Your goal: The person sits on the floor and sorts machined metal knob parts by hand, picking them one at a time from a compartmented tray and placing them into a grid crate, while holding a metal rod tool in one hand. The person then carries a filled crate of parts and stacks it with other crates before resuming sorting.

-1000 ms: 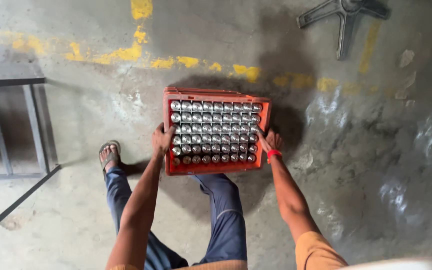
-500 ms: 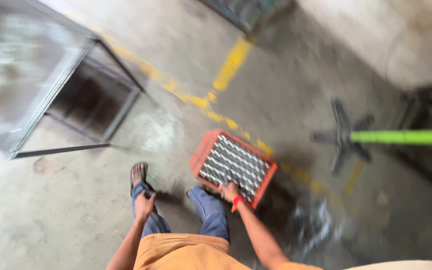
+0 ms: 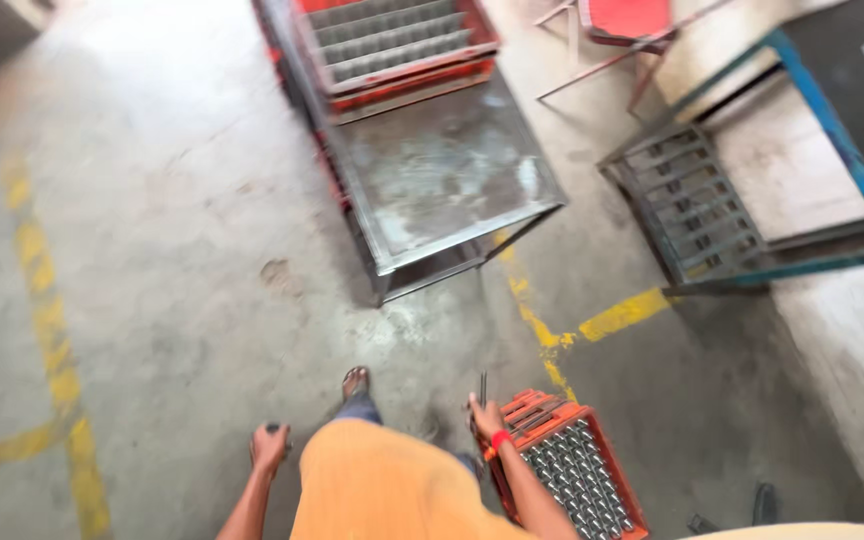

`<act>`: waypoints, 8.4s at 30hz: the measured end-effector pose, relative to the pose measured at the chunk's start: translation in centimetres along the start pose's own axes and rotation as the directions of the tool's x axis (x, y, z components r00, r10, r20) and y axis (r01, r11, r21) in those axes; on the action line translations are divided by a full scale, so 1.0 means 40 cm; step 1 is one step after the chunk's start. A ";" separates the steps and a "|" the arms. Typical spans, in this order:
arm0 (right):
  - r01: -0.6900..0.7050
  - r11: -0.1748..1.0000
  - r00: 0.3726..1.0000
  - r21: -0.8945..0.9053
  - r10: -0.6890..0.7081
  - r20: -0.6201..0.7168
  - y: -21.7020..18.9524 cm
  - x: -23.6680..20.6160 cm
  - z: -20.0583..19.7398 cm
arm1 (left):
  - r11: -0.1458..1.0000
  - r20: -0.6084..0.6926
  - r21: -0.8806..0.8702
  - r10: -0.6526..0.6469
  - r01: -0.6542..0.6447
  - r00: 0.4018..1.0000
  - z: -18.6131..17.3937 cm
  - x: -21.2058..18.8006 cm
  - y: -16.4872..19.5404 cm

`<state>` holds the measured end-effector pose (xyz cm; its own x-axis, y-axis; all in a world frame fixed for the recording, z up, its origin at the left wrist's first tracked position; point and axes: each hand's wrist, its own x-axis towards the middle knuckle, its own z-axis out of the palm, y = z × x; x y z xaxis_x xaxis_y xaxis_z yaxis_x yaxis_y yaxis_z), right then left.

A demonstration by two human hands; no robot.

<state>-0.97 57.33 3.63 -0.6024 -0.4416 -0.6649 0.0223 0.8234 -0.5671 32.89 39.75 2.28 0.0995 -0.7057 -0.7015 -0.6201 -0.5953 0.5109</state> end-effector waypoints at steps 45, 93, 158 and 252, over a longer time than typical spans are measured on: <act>-0.044 0.939 0.593 0.340 0.299 -0.748 -1.095 0.610 0.205 | 0.061 0.655 0.096 0.748 -0.994 0.109 0.054 1.004 1.622; 0.422 0.439 0.854 0.793 0.102 -0.511 -1.412 0.913 0.347 | 0.625 0.069 0.052 0.776 -0.779 0.627 -0.317 1.488 1.710; -0.478 0.679 0.667 0.557 0.693 -0.272 -1.796 1.122 0.730 | 0.570 0.874 0.265 0.199 -0.778 0.444 -0.129 2.197 2.459; 0.013 0.983 0.721 0.182 0.116 -0.683 -0.756 0.462 0.086 | -0.181 0.357 0.344 0.933 -0.922 -0.050 0.061 1.219 1.895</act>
<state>-10.00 23.03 6.84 -0.9767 0.0206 -0.2138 0.1589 0.7387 -0.6550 -11.15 -38.84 5.58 -0.8614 -0.3829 0.3338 -0.2470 0.8899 0.3834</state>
